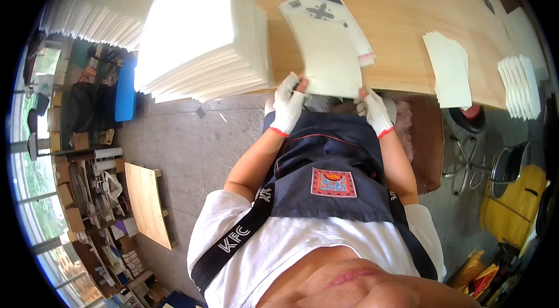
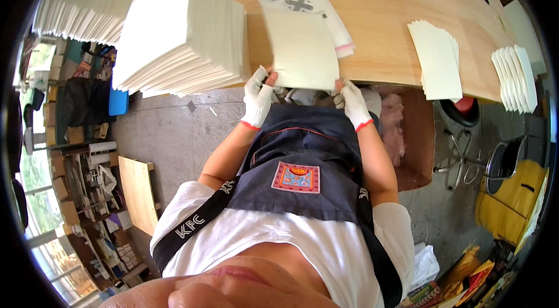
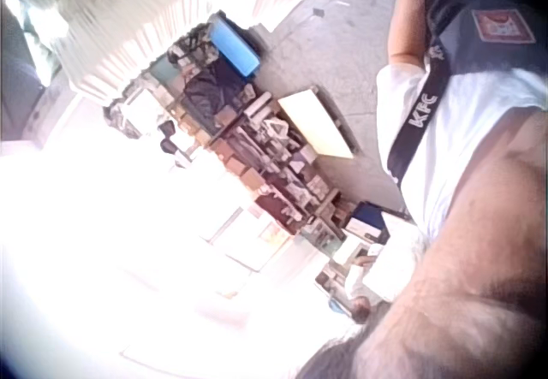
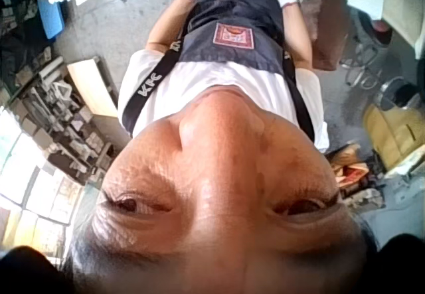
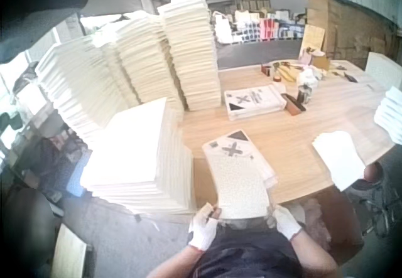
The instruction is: The person repeatedly picks up a single sheet of white paper from a large stack on the left side of the table and places it onto a growing stack on the right side. The person wears white gloves and a dark apron while performing this repetitive sorting task.
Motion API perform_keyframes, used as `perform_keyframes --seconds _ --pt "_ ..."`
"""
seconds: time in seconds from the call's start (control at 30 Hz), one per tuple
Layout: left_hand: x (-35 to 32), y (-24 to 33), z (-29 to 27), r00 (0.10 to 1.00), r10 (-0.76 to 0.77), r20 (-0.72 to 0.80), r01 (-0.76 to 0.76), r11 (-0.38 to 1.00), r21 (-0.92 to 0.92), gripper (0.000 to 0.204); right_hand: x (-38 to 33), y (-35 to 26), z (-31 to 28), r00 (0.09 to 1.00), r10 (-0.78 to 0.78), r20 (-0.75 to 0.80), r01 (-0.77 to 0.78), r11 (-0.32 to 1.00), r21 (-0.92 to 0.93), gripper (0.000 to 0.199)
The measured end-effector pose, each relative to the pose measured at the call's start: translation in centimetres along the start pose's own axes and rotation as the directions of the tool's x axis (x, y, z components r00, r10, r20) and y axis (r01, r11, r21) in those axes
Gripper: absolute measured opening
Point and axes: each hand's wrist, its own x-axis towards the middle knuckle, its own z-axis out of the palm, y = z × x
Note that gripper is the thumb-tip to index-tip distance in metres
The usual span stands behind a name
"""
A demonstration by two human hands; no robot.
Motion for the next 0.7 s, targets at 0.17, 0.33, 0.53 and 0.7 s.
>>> perform_keyframes --seconds 0.17,0.33,0.53,0.7 --pt "-3.0 12.2 -4.1 0.831 0.546 0.107 -0.506 0.662 0.552 0.008 -1.7 -5.0 6.3 0.918 -0.157 0.364 0.03 0.943 0.33 0.014" --pt "-2.7 19.4 -11.3 0.707 0.596 -0.381 -0.484 0.8 0.353 0.018 -4.1 -17.3 18.4 0.777 -0.411 0.476 0.343 0.911 0.227 0.018" --pt "0.1 19.9 -20.4 0.746 0.579 -0.33 -0.074 0.565 0.822 0.024 -4.0 -22.1 26.5 0.795 -0.263 0.547 0.475 0.831 -0.291 0.027" --pt "0.8 12.4 -19.6 0.656 0.457 -0.601 -0.422 0.882 0.21 0.043 -2.8 -19.2 19.7 0.814 -0.377 0.442 0.368 0.923 0.109 0.027"
